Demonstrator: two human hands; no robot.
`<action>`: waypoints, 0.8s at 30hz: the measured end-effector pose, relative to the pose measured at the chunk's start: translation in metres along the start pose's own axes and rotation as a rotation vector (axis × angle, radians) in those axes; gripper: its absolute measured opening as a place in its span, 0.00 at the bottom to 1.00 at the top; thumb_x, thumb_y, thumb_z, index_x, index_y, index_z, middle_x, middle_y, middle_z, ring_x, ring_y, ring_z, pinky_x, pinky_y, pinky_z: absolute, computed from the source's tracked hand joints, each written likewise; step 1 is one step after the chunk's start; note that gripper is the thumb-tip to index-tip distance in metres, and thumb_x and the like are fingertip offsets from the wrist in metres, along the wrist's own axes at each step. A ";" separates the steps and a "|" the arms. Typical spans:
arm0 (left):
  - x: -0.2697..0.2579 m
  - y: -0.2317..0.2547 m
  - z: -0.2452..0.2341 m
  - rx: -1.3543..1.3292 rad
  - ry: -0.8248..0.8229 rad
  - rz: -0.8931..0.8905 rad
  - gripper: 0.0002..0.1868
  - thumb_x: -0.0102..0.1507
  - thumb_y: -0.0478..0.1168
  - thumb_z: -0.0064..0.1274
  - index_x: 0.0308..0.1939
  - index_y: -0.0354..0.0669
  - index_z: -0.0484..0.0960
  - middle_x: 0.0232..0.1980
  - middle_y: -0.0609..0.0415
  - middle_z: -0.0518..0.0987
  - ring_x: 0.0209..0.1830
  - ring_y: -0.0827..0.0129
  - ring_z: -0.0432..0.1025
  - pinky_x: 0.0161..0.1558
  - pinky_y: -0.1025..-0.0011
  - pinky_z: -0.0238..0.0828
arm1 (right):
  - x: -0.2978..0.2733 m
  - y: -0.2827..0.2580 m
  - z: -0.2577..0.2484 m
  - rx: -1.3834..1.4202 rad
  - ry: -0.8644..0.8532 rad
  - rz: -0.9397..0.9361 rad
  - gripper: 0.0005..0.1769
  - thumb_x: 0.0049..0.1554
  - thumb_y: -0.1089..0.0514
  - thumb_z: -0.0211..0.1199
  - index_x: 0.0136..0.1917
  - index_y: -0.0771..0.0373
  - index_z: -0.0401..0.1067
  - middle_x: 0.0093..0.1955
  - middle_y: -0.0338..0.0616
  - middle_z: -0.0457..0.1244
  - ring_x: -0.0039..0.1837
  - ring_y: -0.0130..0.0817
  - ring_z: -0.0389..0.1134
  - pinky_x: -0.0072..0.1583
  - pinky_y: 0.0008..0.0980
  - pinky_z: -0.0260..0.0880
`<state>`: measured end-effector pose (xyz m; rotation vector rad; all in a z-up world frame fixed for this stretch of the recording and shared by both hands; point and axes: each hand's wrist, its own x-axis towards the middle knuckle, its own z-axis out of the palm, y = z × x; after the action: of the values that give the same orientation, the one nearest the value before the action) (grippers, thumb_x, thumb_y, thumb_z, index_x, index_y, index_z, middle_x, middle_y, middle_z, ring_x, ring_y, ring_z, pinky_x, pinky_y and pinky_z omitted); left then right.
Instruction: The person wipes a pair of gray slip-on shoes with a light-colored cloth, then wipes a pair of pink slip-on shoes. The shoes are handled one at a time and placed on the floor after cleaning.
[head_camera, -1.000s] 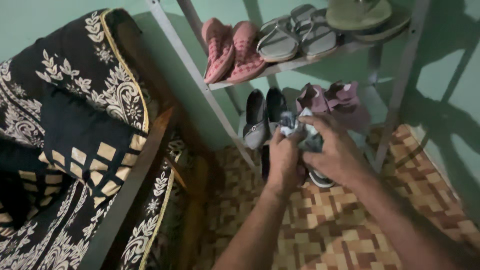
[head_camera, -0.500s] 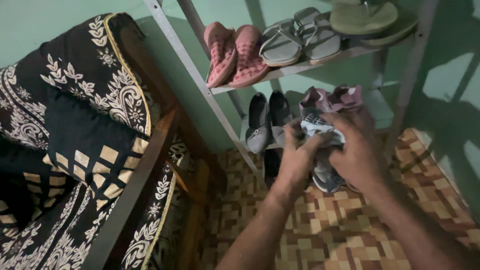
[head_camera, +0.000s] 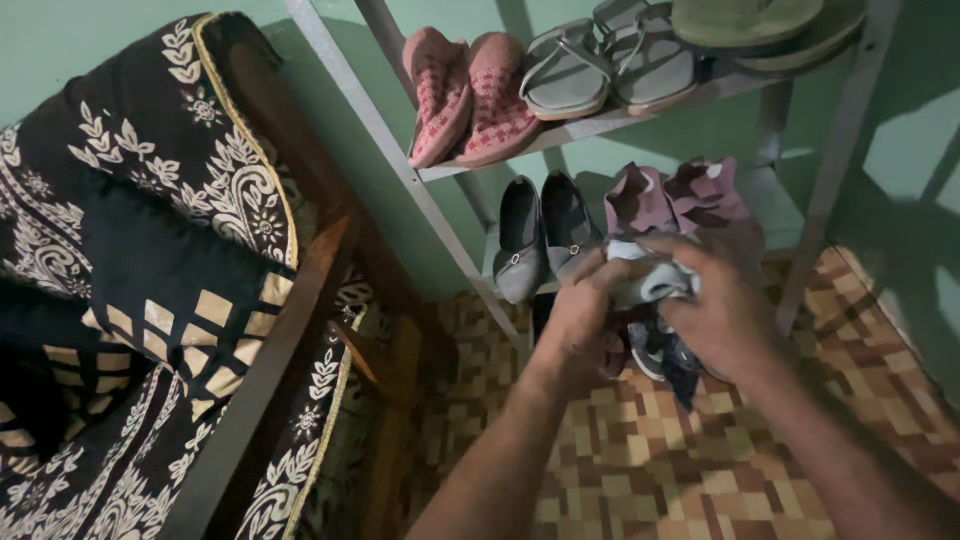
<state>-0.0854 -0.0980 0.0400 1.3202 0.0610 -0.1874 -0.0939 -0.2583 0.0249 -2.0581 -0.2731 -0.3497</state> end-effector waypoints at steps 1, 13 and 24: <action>0.009 -0.004 -0.008 0.086 0.005 -0.030 0.13 0.68 0.44 0.51 0.50 0.40 0.79 0.39 0.51 0.73 0.30 0.65 0.67 0.22 0.66 0.57 | 0.003 0.007 0.001 0.022 0.049 0.010 0.34 0.47 0.67 0.67 0.67 0.50 0.73 0.57 0.48 0.69 0.58 0.42 0.72 0.59 0.38 0.70; 0.173 -0.079 -0.095 1.699 0.268 0.554 0.19 0.61 0.46 0.59 0.51 0.38 0.79 0.58 0.38 0.77 0.63 0.42 0.71 0.62 0.61 0.71 | 0.009 0.047 0.005 0.177 0.111 -0.002 0.30 0.46 0.69 0.69 0.64 0.58 0.74 0.53 0.43 0.71 0.55 0.29 0.70 0.59 0.30 0.68; 0.149 -0.044 -0.076 1.815 0.069 0.295 0.12 0.59 0.43 0.56 0.46 0.46 0.86 0.53 0.43 0.80 0.58 0.46 0.72 0.58 0.59 0.70 | 0.005 0.042 0.013 0.265 0.065 0.096 0.31 0.47 0.70 0.69 0.64 0.59 0.74 0.54 0.40 0.71 0.56 0.27 0.70 0.59 0.29 0.68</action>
<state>0.0588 -0.0503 -0.0435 3.1098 -0.3306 0.1364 -0.0735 -0.2673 -0.0132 -1.7893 -0.1704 -0.3041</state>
